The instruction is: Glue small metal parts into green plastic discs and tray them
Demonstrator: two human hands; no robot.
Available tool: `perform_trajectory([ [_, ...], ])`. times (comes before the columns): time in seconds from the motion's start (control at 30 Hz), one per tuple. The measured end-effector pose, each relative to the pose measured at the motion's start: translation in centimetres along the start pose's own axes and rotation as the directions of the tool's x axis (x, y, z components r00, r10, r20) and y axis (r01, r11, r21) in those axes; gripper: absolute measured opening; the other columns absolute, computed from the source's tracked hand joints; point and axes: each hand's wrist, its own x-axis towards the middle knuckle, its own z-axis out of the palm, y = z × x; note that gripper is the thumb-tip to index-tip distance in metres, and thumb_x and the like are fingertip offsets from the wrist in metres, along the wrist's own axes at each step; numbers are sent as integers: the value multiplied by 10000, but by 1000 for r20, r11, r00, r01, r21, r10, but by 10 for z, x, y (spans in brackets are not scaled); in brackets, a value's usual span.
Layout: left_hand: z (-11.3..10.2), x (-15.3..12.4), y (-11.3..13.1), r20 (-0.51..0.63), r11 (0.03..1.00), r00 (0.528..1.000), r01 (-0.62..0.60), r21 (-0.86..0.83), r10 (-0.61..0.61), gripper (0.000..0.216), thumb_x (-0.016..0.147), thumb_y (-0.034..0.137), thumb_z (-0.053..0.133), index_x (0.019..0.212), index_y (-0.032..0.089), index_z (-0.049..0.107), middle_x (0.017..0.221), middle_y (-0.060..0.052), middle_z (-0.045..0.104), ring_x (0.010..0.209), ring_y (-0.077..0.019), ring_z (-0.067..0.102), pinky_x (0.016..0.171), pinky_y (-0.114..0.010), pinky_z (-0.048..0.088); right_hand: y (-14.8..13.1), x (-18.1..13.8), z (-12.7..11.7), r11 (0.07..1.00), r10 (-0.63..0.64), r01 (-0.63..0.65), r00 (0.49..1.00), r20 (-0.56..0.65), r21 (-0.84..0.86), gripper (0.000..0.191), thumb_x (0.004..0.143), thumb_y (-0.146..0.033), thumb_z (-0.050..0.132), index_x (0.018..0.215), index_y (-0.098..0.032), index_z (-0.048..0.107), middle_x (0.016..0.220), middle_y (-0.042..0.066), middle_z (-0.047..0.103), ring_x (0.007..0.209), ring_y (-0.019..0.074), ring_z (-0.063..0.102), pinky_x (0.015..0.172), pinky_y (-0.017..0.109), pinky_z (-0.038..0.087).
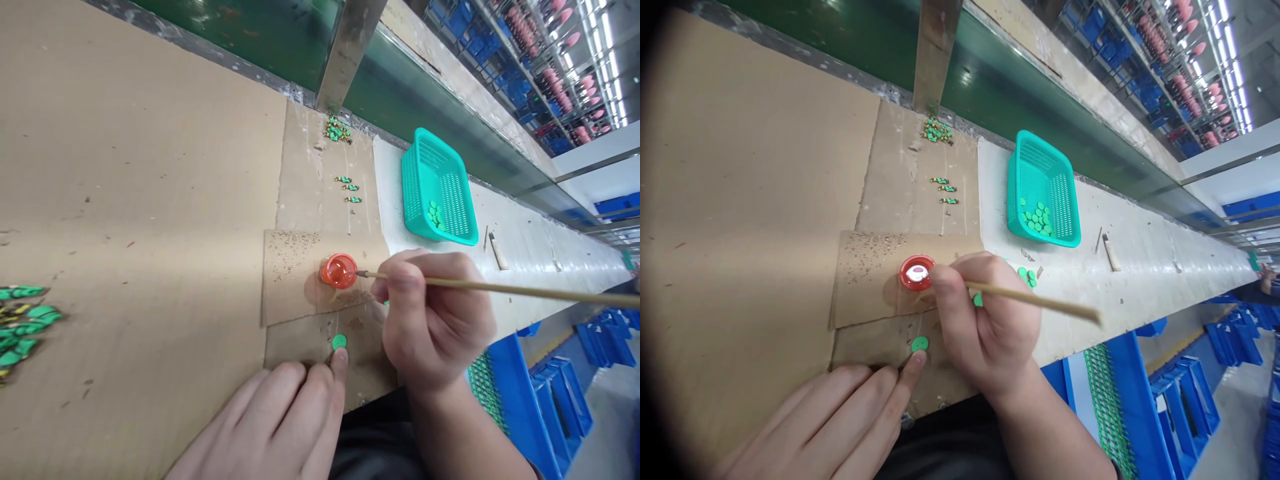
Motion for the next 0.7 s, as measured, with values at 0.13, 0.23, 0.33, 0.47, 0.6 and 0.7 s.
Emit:
perform_trajectory([
  [0.13,0,-3,0,17,1000,1000,-2,-21,2,330,1129,49,576,1395,41,772,1059,-81,758,976,-256,637,800,-452,452,-11,-24,-17,997,-70,70,997,18,18,126,1203,-187,608,1226,-261,708,851,1,715,660,193,692,574,372,638],
  [0.23,-3,-2,-2,4,1000,1000,-10,-27,10,292,1133,47,573,1315,76,800,1048,-77,757,974,-254,640,793,-448,459,-14,-49,-24,997,-67,65,997,47,30,140,1216,-205,581,1275,-249,700,812,-3,684,596,181,632,491,345,582],
  [0.33,-3,-1,-4,12,999,999,-41,-29,41,239,1125,64,625,1291,76,798,1016,-71,745,976,-262,646,764,-453,451,-13,-64,-23,998,-53,50,996,68,47,154,1219,-194,569,1263,-233,711,782,-10,662,565,162,602,470,318,547],
  [0.47,-1,0,-4,44,998,998,-49,-35,50,245,1135,79,620,1321,56,777,979,-72,730,975,-287,647,718,-465,424,-11,-65,-21,993,-57,49,996,75,108,164,1202,-165,587,1270,-206,730,812,11,692,599,171,620,487,338,554],
  [0.6,-2,6,-4,40,998,998,-40,-42,41,257,1141,60,592,1323,34,771,923,-62,686,953,-280,626,691,-458,416,-11,-63,-24,992,-33,16,991,129,129,150,1204,-168,594,1283,-197,719,844,26,703,647,179,639,533,353,579],
  [0.7,-4,9,-4,40,998,998,-43,-49,45,255,1138,37,576,1297,23,775,895,-58,650,954,-276,619,681,-451,415,-12,-62,-25,991,-28,7,988,150,136,130,1208,-163,587,1262,-196,701,849,20,686,659,175,646,547,348,580],
])
